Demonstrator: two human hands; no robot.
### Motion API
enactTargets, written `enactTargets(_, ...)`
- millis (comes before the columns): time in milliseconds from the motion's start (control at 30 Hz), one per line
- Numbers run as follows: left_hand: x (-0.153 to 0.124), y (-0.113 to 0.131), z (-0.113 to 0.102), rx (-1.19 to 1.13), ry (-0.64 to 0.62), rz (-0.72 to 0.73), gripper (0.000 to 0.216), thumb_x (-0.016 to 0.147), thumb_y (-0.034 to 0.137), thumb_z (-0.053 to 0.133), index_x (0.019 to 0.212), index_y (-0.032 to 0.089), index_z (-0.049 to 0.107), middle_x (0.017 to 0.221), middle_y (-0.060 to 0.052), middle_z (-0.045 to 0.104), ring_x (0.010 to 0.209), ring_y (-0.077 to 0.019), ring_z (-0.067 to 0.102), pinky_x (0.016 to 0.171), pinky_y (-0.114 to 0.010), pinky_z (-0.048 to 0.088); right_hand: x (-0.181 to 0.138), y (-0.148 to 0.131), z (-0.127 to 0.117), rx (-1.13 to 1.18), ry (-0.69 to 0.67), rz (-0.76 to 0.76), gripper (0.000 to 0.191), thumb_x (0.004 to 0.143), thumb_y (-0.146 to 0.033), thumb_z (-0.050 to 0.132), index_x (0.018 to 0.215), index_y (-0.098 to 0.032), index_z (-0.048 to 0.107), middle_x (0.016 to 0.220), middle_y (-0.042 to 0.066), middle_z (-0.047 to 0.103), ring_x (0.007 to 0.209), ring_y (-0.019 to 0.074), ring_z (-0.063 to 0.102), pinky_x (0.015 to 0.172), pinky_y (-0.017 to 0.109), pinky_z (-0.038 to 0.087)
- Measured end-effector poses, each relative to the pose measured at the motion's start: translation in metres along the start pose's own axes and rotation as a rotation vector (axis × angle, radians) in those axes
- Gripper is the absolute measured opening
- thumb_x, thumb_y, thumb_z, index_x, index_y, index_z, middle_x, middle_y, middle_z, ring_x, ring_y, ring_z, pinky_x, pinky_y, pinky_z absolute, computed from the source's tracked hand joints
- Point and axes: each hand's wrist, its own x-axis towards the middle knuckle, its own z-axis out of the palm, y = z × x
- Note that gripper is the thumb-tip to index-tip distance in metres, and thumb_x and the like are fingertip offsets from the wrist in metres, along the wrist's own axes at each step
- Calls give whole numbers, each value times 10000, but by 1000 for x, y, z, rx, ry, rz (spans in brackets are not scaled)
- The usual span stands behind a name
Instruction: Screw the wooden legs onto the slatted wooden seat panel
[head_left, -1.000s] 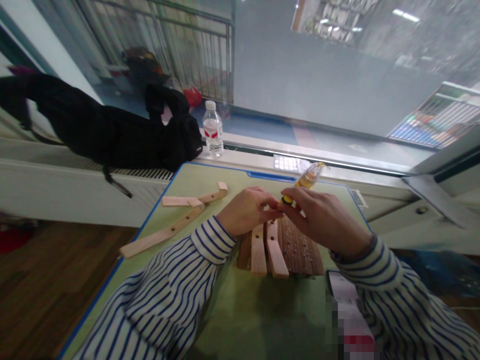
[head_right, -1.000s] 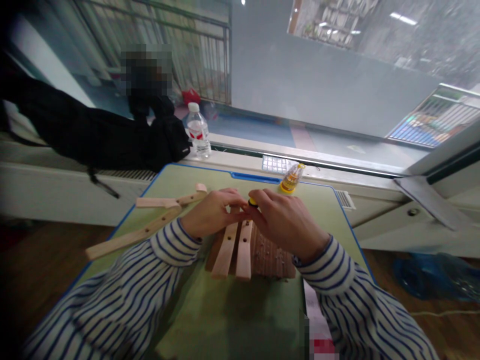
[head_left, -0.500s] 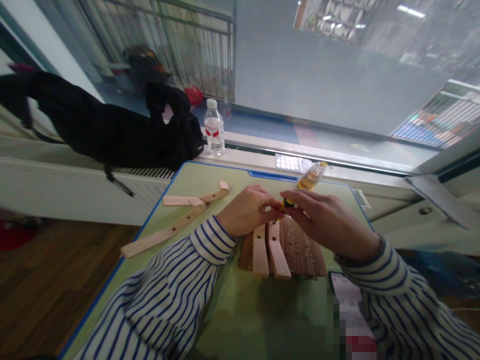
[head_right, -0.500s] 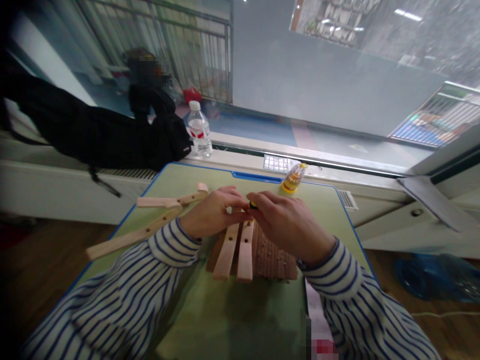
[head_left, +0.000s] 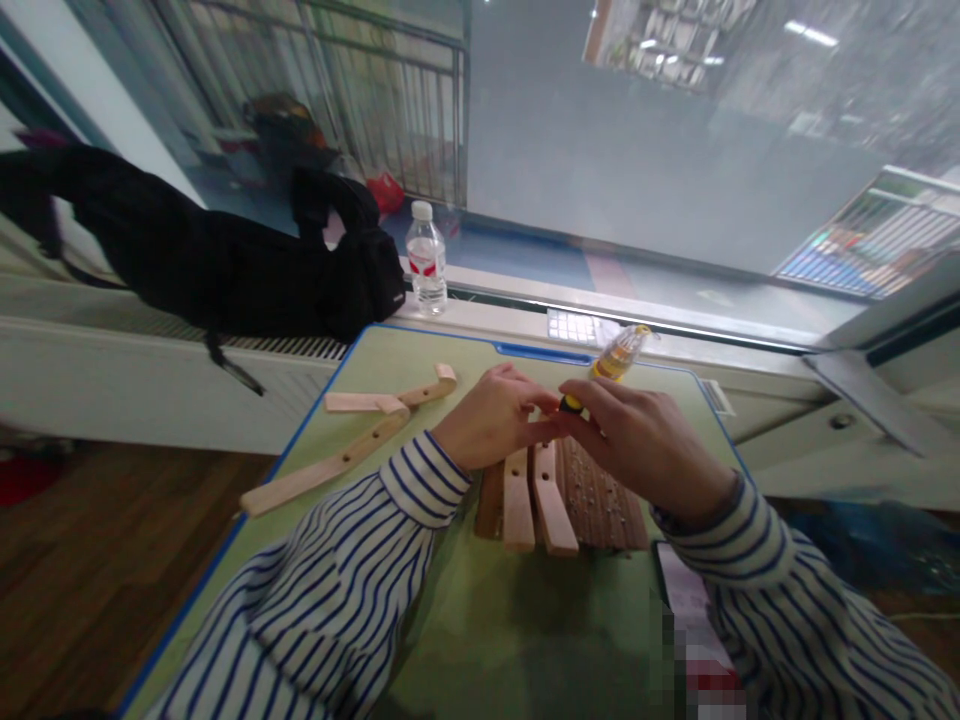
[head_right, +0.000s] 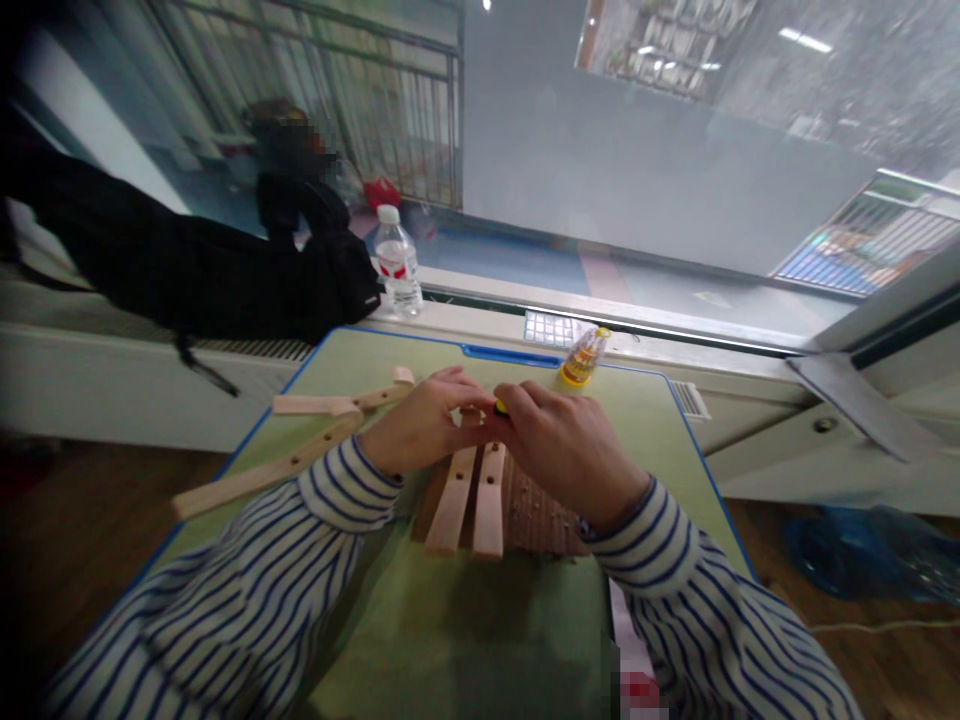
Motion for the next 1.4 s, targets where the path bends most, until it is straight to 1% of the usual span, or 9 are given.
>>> enactTargets(100, 0, -1, 2, -2, 15, -10, 161, 776, 351, 626, 838, 209, 667, 784, 20, 674, 802, -137, 579, 974, -383, 294, -1, 0, -2, 19, -26, 3, 276, 909, -405, 379, 995, -200, 543, 899, 39, 670, 665, 161, 608, 526, 269, 320)
enactTargets(233, -1, -1, 1, -18, 12, -20, 178, 779, 378, 619, 848, 223, 672, 807, 17, 675, 807, -133, 584, 990, -400, 278, -1, 3, -7, 60, -43, -45, 385, 889, -382, 438, 1218, -184, 452, 995, 66, 663, 774, 188, 628, 599, 285, 393)
enactTargets(300, -1, 0, 0, -26, 5, -23, 179, 782, 382, 614, 853, 230, 677, 813, 14, 678, 819, -136, 585, 991, -402, 277, -1, 5, -10, 69, -29, -65, 404, 887, -334, 447, 1263, -189, 425, 1077, 74, 642, 830, 191, 628, 637, 291, 416)
enactTargets(467, -1, 0, -1, -34, -16, -16, 156, 786, 360, 613, 864, 245, 684, 815, 13, 679, 834, -141, 587, 971, -384, 293, 0, 6, -12, 118, -67, -123, 276, 894, -253, 419, 1143, -206, 529, 1088, 49, 640, 870, 168, 620, 663, 269, 429)
enactTargets(800, -1, 0, -2, -7, -92, 44, 281, 882, 371, 468, 841, 191, 679, 780, -20, 657, 786, -138, 554, 800, -284, 375, -1, 2, 0, -75, 43, -17, 319, 899, -413, 413, 1066, -188, 565, 906, 65, 685, 627, 164, 617, 503, 268, 322)
enactTargets(1000, -2, 1, -4, 17, -105, 41, 271, 882, 358, 467, 831, 185, 669, 806, -22, 656, 821, -147, 546, 820, -294, 373, 0, -2, 3, -75, 59, 5, 324, 915, -426, 364, 1006, -189, 565, 862, 54, 675, 614, 152, 600, 486, 261, 258)
enactTargets(1133, -2, 1, -2, 8, -54, 13, 232, 826, 405, 549, 887, 213, 664, 819, -1, 668, 823, -151, 564, 936, -365, 318, -2, -2, 3, -56, 54, 10, 290, 913, -399, 375, 973, -188, 566, 828, 46, 666, 606, 139, 588, 487, 258, 246)
enactTargets(1300, -1, 3, 3, 37, 18, -31, 220, 795, 407, 591, 841, 204, 663, 785, 9, 671, 795, -145, 576, 1014, -419, 247, -2, 0, 0, -40, 33, 13, 298, 907, -404, 386, 1012, -185, 559, 862, 57, 674, 632, 159, 613, 500, 261, 323)
enactTargets(1400, -1, 4, 4, 51, 33, -28, 239, 789, 429, 589, 807, 205, 673, 764, -1, 666, 798, -154, 570, 989, -413, 284, -2, 4, -5, -3, 26, -79, 382, 896, -386, 420, 1192, -154, 487, 1077, 122, 642, 804, 199, 636, 589, 288, 429)
